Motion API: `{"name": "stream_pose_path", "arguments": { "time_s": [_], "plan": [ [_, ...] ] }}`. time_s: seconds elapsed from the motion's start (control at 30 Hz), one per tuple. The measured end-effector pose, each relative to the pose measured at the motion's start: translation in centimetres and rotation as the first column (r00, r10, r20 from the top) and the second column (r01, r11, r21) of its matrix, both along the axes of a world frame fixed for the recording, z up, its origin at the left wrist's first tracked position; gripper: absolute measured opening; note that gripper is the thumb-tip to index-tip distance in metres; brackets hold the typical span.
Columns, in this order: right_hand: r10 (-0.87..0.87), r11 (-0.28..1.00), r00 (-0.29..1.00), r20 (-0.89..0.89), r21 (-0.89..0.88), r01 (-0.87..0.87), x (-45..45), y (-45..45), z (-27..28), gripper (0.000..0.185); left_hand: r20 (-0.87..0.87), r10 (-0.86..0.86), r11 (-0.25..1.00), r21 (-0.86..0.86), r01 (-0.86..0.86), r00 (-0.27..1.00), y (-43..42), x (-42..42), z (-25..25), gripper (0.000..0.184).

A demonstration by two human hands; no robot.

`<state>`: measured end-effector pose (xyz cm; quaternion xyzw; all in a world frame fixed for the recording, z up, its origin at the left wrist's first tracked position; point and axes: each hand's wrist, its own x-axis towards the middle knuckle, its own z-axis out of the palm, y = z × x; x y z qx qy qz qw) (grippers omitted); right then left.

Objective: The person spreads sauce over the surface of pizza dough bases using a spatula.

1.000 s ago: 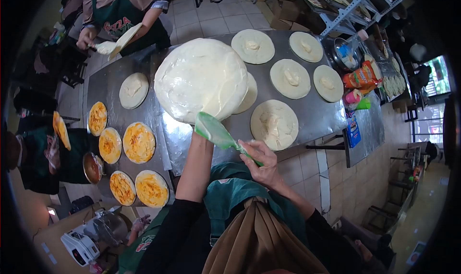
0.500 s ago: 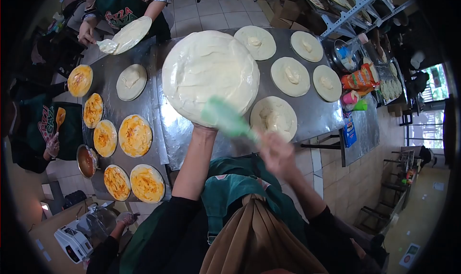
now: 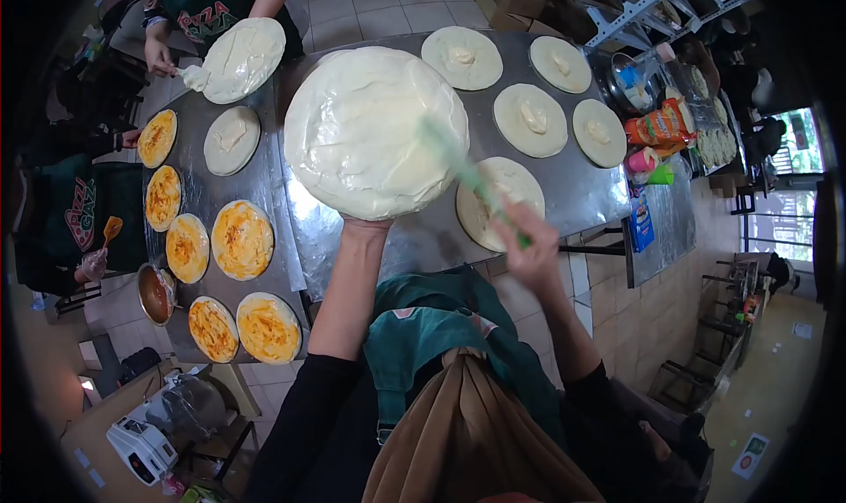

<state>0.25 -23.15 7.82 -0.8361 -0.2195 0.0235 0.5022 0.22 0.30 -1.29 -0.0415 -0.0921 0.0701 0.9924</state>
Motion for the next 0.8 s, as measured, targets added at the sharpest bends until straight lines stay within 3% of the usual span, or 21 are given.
{"name": "stream_pose_path", "arguments": {
  "time_s": [0.1, 0.2, 0.3, 0.33, 0.43, 0.47, 0.5, 0.57, 0.63, 0.7, 0.8],
  "plan": [
    [0.059, 0.998, 0.995, 0.075, -0.041, -0.056, -0.1, 0.1, -1.1, 0.036, 0.008, 0.008, 1.0, -0.004, -0.008, 1.0, 0.0, 0.3, 0.0, 0.07],
    [0.267, 0.96, 0.963, 0.035, 0.083, -0.269, -4.0, 1.9, -1.0, 0.034, 0.011, 0.015, 1.0, 0.01, -0.015, 1.0, 0.1, 0.7, -0.2, 0.069],
    [0.053, 0.999, 0.999, -0.007, 0.006, -0.053, -1.2, 1.0, -0.5, 0.031, -0.007, 0.018, 1.0, 0.018, -0.018, 1.0, 0.1, 0.4, 0.0, 0.069],
    [-0.016, 0.997, 0.995, -0.095, 0.079, 0.023, 0.3, 0.3, -1.1, 0.031, -0.005, 0.019, 1.0, 0.017, -0.019, 1.0, 0.1, 0.5, 0.3, 0.069],
    [-0.014, 1.0, 1.0, 0.025, -0.004, 0.014, -0.3, 0.2, -3.7, 0.031, 0.003, 0.026, 0.999, 0.027, -0.026, 1.0, -0.1, 0.7, 0.6, 0.068],
    [0.014, 1.0, 0.988, -0.157, 0.023, -0.01, -2.1, 1.0, -3.2, 0.033, 0.006, 0.031, 0.999, 0.03, -0.031, 0.999, -0.2, 0.8, 0.7, 0.068],
    [0.103, 0.991, 0.981, -0.163, 0.1, -0.088, -3.5, 1.5, -3.4, 0.034, 0.007, 0.033, 0.999, 0.031, -0.033, 0.999, -0.3, 0.9, 0.6, 0.068],
    [0.216, 0.95, 0.973, 0.076, 0.213, -0.227, -3.9, 3.4, -3.2, 0.034, 0.006, 0.031, 0.999, 0.039, -0.031, 1.0, -0.4, 1.0, 0.7, 0.068],
    [0.173, 0.923, 0.948, -0.266, 0.38, -0.062, -2.8, 3.5, -4.0, 0.034, -0.003, 0.023, 0.998, 0.052, -0.023, 1.0, -0.5, 0.6, 1.1, 0.068],
    [0.272, 0.823, 0.764, -0.584, 0.553, 0.129, 0.1, 3.7, -1.9, 0.036, 0.0, 0.018, 0.998, 0.061, -0.017, 1.0, -0.8, 0.3, 1.7, 0.067],
    [0.192, 0.866, 0.862, -0.468, 0.494, 0.076, 2.6, 2.0, -0.5, 0.036, -0.003, 0.02, 0.998, 0.065, -0.02, 1.0, -0.9, -0.2, 2.2, 0.067]
  ]
}}
